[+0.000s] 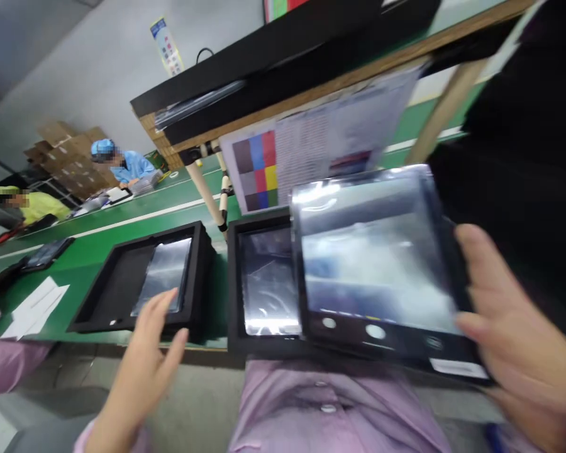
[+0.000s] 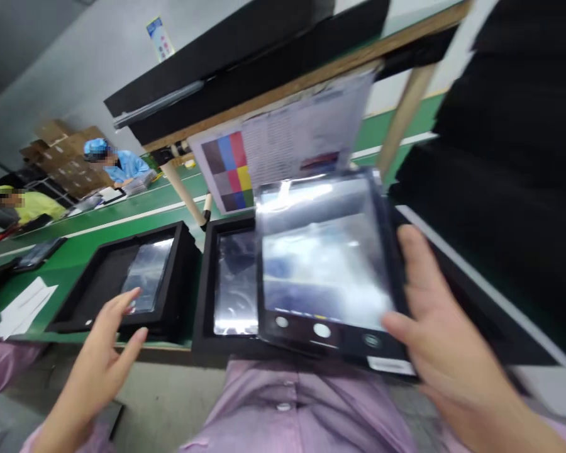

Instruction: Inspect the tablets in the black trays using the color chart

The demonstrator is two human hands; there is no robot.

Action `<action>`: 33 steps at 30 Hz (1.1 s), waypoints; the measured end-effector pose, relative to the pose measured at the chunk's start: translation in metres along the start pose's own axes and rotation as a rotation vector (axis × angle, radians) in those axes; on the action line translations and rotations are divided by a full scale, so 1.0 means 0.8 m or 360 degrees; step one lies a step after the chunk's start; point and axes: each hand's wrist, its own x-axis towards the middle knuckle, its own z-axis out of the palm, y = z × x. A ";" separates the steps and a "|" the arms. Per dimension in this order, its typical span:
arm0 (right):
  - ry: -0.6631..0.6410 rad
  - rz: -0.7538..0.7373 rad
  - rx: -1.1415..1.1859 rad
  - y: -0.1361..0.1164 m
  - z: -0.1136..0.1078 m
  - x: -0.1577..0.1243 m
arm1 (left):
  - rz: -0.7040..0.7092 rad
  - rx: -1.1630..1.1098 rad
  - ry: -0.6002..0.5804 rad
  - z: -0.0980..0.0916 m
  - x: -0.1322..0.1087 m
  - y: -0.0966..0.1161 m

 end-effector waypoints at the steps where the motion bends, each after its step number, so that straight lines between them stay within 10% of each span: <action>1: 0.0011 0.0024 0.0045 -0.008 0.003 -0.003 | -0.0017 -0.0313 -0.0040 0.022 0.000 0.038; 5: -0.0130 -0.0075 0.0314 -0.034 0.042 -0.007 | -0.0112 -0.1445 -0.0247 0.107 0.006 0.148; 8: -0.0217 -0.0172 0.0462 -0.039 0.066 -0.006 | -0.0007 -0.1493 0.0064 0.141 0.010 0.175; 18: -0.0318 0.0460 0.0859 -0.031 0.086 -0.007 | 0.0229 -0.0693 0.0500 0.169 -0.020 0.139; 33: -0.0183 0.0250 0.1071 -0.010 0.101 -0.012 | 0.0345 -0.0415 0.0518 0.176 -0.019 0.130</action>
